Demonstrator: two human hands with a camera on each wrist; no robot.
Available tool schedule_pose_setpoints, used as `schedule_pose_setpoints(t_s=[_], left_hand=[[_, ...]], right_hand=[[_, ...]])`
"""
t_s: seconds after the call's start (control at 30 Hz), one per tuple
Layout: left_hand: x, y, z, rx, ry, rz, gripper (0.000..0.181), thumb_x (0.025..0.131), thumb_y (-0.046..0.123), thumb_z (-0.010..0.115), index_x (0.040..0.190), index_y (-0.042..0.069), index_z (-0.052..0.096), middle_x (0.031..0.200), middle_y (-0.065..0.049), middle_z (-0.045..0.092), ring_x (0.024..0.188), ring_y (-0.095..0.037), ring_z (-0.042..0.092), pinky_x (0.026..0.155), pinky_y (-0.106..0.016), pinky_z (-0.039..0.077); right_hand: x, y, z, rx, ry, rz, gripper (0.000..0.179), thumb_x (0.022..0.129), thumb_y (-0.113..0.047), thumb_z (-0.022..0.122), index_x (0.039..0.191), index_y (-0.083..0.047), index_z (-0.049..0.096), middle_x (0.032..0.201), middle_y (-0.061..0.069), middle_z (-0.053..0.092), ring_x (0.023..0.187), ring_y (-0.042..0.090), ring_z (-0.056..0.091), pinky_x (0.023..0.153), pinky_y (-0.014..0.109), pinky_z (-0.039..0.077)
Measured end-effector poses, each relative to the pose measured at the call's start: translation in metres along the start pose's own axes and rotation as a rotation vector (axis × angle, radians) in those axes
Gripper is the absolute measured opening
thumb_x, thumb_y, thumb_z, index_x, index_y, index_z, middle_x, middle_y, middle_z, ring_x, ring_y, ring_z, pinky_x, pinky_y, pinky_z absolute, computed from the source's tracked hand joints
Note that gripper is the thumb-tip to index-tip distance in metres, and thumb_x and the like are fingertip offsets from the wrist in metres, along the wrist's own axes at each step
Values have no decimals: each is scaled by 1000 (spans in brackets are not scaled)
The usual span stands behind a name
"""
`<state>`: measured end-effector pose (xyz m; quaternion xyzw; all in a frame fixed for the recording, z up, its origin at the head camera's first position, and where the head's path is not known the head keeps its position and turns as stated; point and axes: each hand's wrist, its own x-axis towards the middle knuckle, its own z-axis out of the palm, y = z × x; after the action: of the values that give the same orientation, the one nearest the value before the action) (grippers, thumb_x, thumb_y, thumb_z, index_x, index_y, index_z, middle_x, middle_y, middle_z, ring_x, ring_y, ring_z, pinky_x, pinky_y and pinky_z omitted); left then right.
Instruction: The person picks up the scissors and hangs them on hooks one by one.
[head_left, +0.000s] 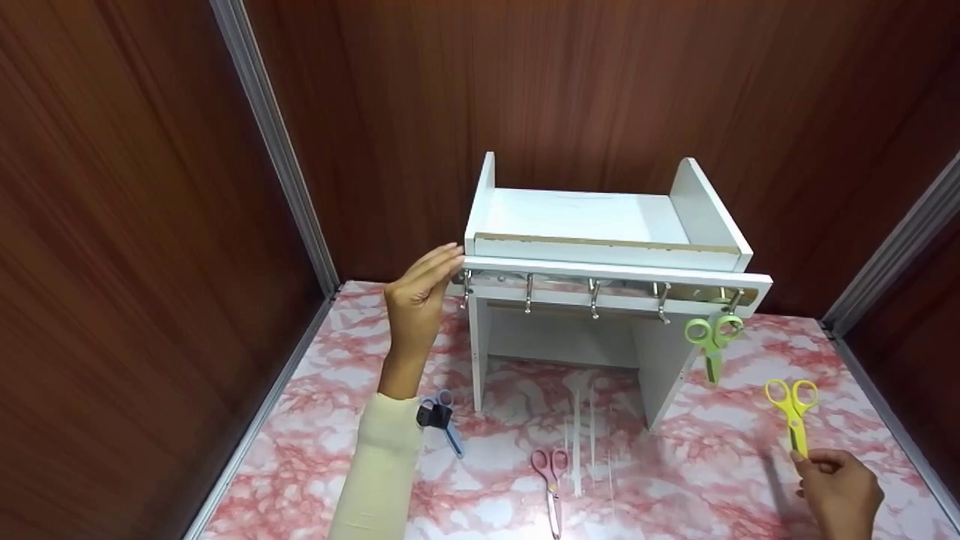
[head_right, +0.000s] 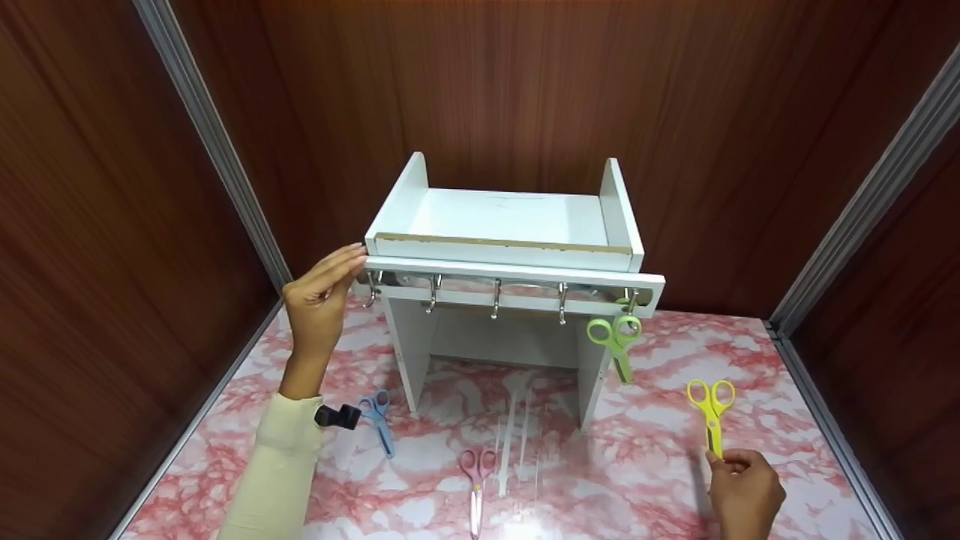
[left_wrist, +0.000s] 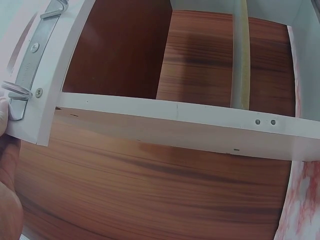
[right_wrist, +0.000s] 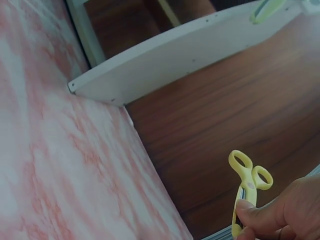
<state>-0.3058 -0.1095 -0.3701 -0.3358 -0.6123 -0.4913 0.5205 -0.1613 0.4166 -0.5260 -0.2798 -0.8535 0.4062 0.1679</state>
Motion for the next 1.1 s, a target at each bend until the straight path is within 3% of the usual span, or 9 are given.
schedule_pose_setpoints(t_s=[0.13, 0.53, 1.1], left_hand=[[-2, -1, 0, 8, -4, -5, 20, 79, -7, 70, 96, 1, 74, 103, -11, 70, 101, -29, 65, 89, -34, 53], [0, 3, 0, 7, 0, -7, 19, 80, -5, 69, 97, 1, 74, 104, -9, 70, 102, -27, 65, 89, -34, 53], [-1, 1, 0, 8, 0, -6, 20, 79, -7, 69, 97, 1, 74, 103, -10, 70, 102, -27, 65, 90, -35, 53]], right_hand=[[-5, -3, -2, 16, -7, -4, 32, 87, -20, 67, 102, 7, 60, 62, -5, 60, 46, 12, 61, 42, 24, 52], [-19, -18, -7, 137, -57, 109, 34, 86, -27, 70, 102, 1, 60, 63, -11, 60, 51, 14, 61, 47, 26, 54], [-41, -48, -19, 320, -15, 111, 17, 82, -20, 75, 88, -9, 63, 63, -11, 63, 49, 11, 57, 45, 22, 51]])
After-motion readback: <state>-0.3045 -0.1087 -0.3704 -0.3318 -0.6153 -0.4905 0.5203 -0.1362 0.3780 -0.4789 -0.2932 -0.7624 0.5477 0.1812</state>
